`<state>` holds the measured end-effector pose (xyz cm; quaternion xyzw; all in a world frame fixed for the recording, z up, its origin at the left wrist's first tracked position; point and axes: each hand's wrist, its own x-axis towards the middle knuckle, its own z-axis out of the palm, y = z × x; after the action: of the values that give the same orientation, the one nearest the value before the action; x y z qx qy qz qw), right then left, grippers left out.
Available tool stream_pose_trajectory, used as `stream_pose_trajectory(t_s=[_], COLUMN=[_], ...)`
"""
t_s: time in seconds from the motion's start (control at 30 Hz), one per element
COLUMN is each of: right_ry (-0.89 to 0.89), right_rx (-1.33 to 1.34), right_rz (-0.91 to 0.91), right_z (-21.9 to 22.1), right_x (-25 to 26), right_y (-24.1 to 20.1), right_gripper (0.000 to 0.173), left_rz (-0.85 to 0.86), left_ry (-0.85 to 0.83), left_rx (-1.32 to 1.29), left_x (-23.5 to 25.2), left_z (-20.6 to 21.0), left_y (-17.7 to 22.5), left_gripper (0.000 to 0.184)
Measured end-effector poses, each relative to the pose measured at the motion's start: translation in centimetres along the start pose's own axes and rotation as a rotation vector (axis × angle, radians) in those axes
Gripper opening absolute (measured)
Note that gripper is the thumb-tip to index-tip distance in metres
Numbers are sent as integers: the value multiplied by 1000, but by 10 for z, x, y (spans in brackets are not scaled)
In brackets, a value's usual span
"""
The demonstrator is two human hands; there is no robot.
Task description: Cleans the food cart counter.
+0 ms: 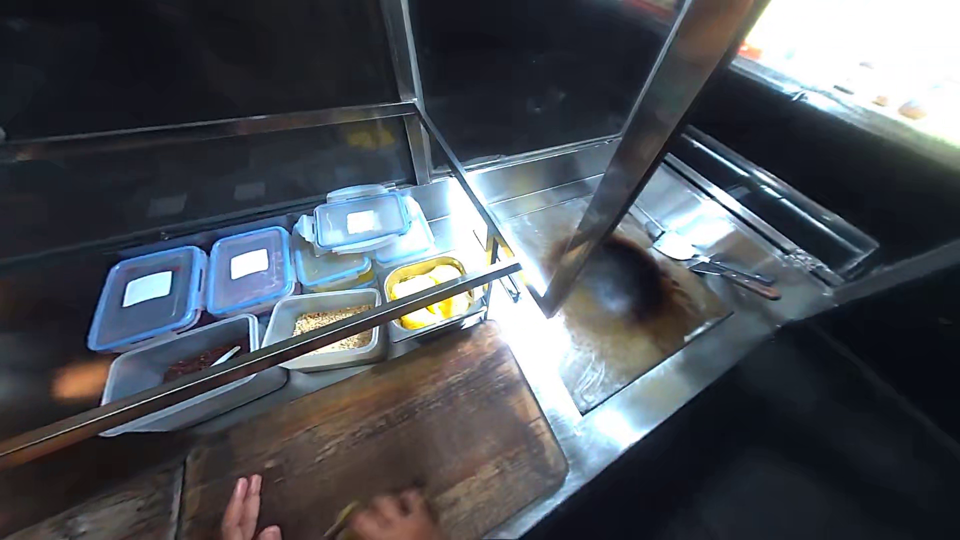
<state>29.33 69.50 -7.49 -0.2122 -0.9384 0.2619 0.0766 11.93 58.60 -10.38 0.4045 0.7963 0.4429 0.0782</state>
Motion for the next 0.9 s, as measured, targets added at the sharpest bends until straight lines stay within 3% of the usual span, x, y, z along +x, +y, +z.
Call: stream_pose_trajectory(t_s=[0.03, 0.1, 0.17, 0.2, 0.27, 0.33, 0.4, 0.47, 0.53, 0.57, 0.63, 0.7, 0.77, 0.83, 0.9], right_ry=[2, -63, 51, 130, 54, -22, -30, 2, 72, 91, -11, -206, -223, -215, -256], right_rx=[-62, -135, -231, -278, -252, -225, -244, -276, -301, -288, -187, -37, 118, 253, 440], right_rz=[111, 415, 645, 695, 699, 425, 289, 435, 632, 663, 550, 300, 27, -109, -78], right_z=[-27, -89, -112, -108, -94, -81, -93, -119, -127, -119, -84, -43, -2, 14, -14], right_x=[1, 20, 39, 46, 43, 11, -11, 1, 56, 86, 127, 127, 93, 59, 32], right_y=[33, 117, 178, 185, 153, 114, 117, 156, 187, 184, 134, 50, -17, -37, -14], right_gripper=[29, 42, 45, 46, 51, 47, 43, 43, 46, 48, 47, 47, 42, 35, 30], left_rz=[6, 4, -32, -52, -91, -122, -122, -109, -96, -93, -76, -51, -54, -67, -94], left_ry=[-7, 1, -12, -22, -23, -33, -50, -54, -65, -76, -65, -4, 88, 125, 141], left_rx=[-10, 11, 97, 145, 230, 294, 339, 370, 388, 402, 407, 301, 100, -47, -111], left_x=[1, 1, -2, 0, 0, -1, -1, -6, -3, -2, -3, -1, 6, 8, 3], left_z=[1, 4, 5, 5, 5, 7, 7, 6, 6, 6, 7, 5, 3, 1, 5], left_y=[-1, -4, -3, -2, 0, 0, -2, -2, 1, 5, 8, 7, 8, 7, 10], left_gripper=[79, 79, 83, 84, 85, 87, 89, 93, 97, 99, 96, 90, 88, 86, 77])
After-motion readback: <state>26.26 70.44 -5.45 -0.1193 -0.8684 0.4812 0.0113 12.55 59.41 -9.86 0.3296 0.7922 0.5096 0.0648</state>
